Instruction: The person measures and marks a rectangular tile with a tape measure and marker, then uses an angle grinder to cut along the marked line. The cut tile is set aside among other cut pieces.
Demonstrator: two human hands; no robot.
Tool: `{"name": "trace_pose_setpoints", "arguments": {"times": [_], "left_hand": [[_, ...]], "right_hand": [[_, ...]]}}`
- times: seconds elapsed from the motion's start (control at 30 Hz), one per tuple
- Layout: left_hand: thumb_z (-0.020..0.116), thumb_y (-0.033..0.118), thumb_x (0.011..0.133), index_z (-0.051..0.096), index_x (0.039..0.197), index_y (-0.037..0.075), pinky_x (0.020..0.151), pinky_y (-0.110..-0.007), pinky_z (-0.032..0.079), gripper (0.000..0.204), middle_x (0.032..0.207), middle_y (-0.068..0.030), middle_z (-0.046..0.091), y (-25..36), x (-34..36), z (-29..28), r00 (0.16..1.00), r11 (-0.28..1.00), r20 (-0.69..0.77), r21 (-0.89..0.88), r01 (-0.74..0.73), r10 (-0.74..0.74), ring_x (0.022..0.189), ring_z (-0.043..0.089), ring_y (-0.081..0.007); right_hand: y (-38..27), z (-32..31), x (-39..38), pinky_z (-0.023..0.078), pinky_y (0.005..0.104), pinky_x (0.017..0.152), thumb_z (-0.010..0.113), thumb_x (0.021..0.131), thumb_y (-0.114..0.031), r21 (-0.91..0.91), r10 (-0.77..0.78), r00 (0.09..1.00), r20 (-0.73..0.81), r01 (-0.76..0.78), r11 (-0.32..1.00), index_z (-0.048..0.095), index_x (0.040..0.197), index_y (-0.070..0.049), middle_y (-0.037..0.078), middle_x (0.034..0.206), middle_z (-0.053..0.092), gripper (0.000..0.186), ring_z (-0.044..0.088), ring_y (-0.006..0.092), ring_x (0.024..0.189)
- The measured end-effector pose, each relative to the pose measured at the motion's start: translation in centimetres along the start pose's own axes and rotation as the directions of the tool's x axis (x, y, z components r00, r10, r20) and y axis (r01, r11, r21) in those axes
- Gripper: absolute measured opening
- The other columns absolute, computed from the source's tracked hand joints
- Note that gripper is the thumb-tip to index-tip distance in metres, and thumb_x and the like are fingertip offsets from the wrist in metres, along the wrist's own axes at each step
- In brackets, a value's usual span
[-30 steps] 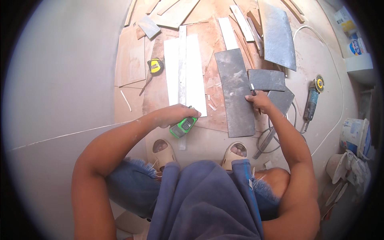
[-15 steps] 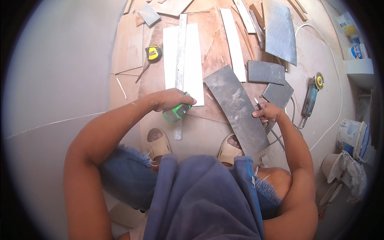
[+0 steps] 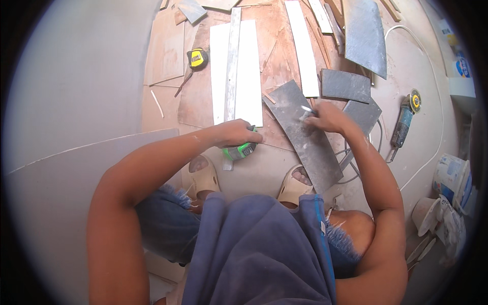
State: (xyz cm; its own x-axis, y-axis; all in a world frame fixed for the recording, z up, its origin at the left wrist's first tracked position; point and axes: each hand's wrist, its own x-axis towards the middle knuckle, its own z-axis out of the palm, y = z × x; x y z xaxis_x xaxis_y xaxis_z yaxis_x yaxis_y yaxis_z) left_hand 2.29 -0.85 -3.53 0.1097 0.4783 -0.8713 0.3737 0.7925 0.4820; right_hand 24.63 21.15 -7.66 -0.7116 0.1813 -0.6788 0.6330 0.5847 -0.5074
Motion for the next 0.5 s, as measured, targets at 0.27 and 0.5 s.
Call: {"name": "trace_pose_setpoints", "arguments": {"times": [0.27, 0.5], "left_hand": [[0.073, 0.058, 0.077, 0.046, 0.135, -0.016, 0.081, -0.034, 0.052, 0.098, 0.108, -0.0280, 0.063, 3.7, 1.3, 1.2, 0.985, 0.978, 0.016, -0.124, -0.166, 0.169, 0.099, 0.064, -0.0279], [0.063, 0.063, 0.086, 0.054, 0.130, -0.014, 0.086, -0.039, 0.052, 0.089, 0.112, -0.0259, 0.065, -1.8, 3.9, 0.5, 0.996, 0.991, -0.078, -0.128, 0.025, -0.035, 0.103, 0.064, -0.0324]], "right_hand": [[-4.2, 5.2, 3.3, 0.044, 0.0266, 0.058, 0.071, 0.091, -0.036, 0.636, -0.266, 0.964, -0.003, 0.207, 0.744, 0.069, 0.101, -0.001, 0.004, 0.083, 0.064, 0.036, 0.055, 0.0090, 0.070], [-3.6, 0.8, 4.1, 0.037, 0.0258, 0.042, 0.072, 0.088, -0.026, 0.795, -0.009, 0.995, 0.096, -0.071, 0.603, 0.064, 0.100, -0.002, 0.000, 0.070, 0.054, 0.029, 0.048, 0.0084, 0.051]]}}
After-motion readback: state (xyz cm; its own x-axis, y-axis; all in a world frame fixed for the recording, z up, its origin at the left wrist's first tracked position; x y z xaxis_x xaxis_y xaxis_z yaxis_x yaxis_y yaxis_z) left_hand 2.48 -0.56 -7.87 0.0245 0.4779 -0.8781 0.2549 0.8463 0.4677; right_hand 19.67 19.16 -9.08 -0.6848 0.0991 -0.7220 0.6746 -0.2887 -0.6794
